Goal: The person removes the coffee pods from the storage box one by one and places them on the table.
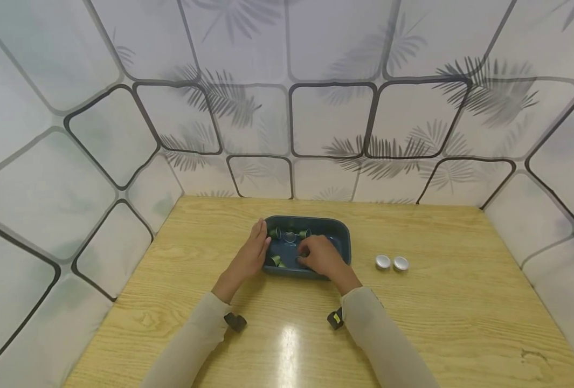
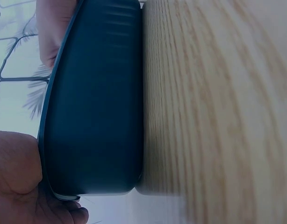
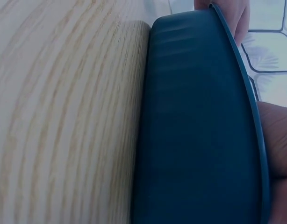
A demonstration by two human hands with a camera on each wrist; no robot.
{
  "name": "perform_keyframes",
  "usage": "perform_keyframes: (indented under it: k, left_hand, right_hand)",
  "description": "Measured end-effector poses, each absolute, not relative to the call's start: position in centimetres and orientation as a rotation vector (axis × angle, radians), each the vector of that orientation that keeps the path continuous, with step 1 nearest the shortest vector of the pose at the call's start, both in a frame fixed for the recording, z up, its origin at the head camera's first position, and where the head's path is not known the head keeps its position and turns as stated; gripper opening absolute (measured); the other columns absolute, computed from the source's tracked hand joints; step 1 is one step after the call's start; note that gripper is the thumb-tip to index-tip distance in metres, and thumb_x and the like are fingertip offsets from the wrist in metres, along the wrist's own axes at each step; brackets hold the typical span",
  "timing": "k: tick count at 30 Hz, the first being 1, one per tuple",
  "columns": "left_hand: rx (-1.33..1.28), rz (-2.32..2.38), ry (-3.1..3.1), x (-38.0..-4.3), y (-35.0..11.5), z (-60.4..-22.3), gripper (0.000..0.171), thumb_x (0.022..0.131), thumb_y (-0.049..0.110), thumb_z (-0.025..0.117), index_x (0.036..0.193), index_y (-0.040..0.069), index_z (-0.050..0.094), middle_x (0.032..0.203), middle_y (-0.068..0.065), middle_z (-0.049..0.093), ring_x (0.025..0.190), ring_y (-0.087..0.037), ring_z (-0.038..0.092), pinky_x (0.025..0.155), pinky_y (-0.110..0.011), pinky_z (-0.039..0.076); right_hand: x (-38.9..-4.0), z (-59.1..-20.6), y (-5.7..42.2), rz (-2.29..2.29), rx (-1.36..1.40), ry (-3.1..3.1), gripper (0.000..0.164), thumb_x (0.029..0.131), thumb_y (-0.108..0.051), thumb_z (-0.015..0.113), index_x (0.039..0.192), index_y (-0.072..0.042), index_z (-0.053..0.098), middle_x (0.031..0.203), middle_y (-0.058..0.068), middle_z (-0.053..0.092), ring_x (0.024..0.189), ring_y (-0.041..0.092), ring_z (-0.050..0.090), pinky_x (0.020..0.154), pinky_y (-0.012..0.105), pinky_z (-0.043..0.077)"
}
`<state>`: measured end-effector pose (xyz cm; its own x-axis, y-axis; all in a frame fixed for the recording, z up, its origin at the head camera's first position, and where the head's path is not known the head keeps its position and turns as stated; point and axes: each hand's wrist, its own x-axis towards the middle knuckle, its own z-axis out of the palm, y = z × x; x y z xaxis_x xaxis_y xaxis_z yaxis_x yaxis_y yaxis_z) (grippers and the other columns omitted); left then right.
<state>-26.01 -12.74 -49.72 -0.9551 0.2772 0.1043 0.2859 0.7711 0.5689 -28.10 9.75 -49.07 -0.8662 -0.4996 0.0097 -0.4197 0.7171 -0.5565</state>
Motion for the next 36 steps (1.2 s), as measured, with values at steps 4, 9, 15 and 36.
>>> perform_keyframes:
  k: [4,9,15,36]
  left_hand:
    - [-0.468,-0.941,-2.947,-26.0,-12.8,-49.7,0.059,0.113,0.022,0.034,0.159,-0.008,0.011,0.168,-0.022,0.002,0.155,-0.036,0.004,0.122,-0.048,0.021]
    - [-0.464,-0.945,-2.943,-26.0,-12.8,-49.8,0.059,0.113,0.022,0.034,0.159,-0.009,0.011,0.168,-0.023,0.003,0.155,-0.036,0.005,0.122,-0.049,0.021]
    - [-0.476,-0.959,-2.938,-26.1,-12.7,-50.2,0.059,0.113,0.022,0.034,0.159,-0.008,0.011,0.168,-0.022,0.003,0.155,-0.036,0.004,0.122,-0.049,0.019]
    - [-0.475,-0.945,-2.943,-26.3,-12.9,-50.2,0.059,0.114,0.025,0.031,0.16,-0.006,0.01,0.168,-0.02,0.002,0.155,-0.036,0.005,0.122,-0.048,0.02]
  right_hand:
    - [-28.1,-49.1,9.8,-0.864,-0.609,2.816,0.016,0.089,-0.013,0.079,0.103,-0.005,0.078,0.094,0.005,0.074,0.086,0.021,0.069,0.076,0.04,0.058]
    - [-27.9,-49.1,10.2,-0.891,-0.565,2.835,0.018,0.089,-0.015,0.08,0.105,-0.005,0.077,0.094,0.006,0.074,0.08,0.019,0.069,0.073,0.04,0.058]
    - [-27.5,-49.1,11.4,-0.872,-0.72,2.904,0.027,0.09,-0.018,0.08,0.115,-0.009,0.078,0.109,0.01,0.074,0.081,0.018,0.07,0.071,0.04,0.058]
    - [-28.1,-49.2,12.1,-0.735,-1.005,2.771,0.033,0.084,-0.004,0.082,0.116,-0.01,0.078,0.118,0.007,0.073,0.11,0.029,0.068,0.092,0.047,0.055]
